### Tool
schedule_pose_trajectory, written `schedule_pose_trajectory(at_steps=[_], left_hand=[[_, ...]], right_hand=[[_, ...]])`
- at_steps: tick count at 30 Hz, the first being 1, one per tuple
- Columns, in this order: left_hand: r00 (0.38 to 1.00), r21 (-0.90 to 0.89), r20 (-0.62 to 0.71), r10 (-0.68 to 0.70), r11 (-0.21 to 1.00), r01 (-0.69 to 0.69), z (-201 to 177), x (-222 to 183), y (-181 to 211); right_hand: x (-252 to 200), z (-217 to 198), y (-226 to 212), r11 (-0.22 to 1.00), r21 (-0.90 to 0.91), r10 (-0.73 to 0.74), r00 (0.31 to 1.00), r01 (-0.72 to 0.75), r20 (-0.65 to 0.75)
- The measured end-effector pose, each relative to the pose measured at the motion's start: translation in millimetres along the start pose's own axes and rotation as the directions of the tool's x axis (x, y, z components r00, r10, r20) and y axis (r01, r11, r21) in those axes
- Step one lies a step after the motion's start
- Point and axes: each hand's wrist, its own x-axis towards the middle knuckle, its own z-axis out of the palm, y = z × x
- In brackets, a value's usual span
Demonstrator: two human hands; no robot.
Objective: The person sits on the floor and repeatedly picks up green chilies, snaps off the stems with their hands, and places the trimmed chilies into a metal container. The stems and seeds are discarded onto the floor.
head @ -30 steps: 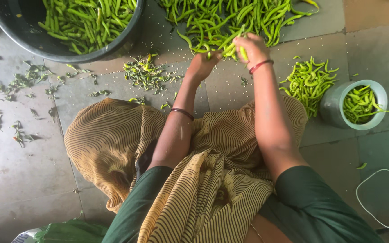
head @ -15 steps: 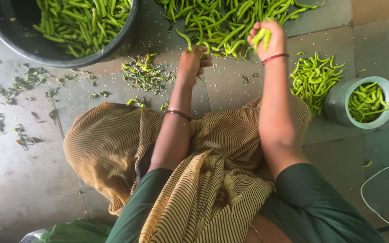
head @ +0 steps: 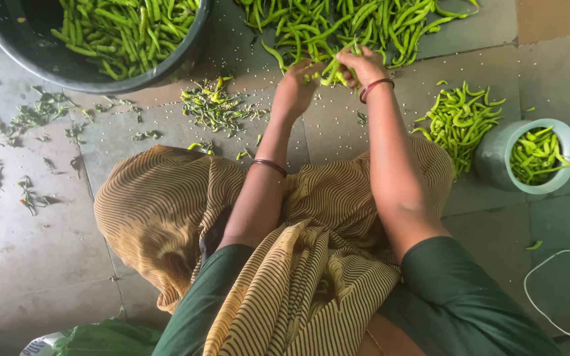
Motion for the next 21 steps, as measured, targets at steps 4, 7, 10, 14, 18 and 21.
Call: schedule_pose_trajectory(at_steps=[4,7,10,14,18,21], left_hand=[[0.981,0.154,0.152,-0.122,0.983,0.099,-4,-4,23],[0.909,0.153,0.264,-0.324,0.944,0.292,-12,-7,34],[0.985,0.037,0.124,-0.119,0.993,0.116,-16,-11,33],[0.977,0.111,0.147,-0.155,0.984,0.139,-5,-11,18],[0.980,0.199,0.105,-0.169,0.969,0.145,9,-8,1],[0.863,-0.316,0.252,-0.438,0.805,0.501,0,-7,-7]], right_hand=[[-31,19,-9,0.965,0.255,-0.089,0.991,0.062,0.096],[-44,27,-16,0.944,0.315,-0.143,0.980,0.093,0.139],[-51,33,-18,0.941,0.308,-0.197,0.968,0.143,0.152],[-53,43,-13,0.872,-0.161,-0.462,0.886,0.463,0.047],[-49,47,-17,0.132,-0.617,-0.912,0.340,0.776,0.231],[-53,33,-35,0.435,-0.352,-0.881,0.473,0.829,0.024]])
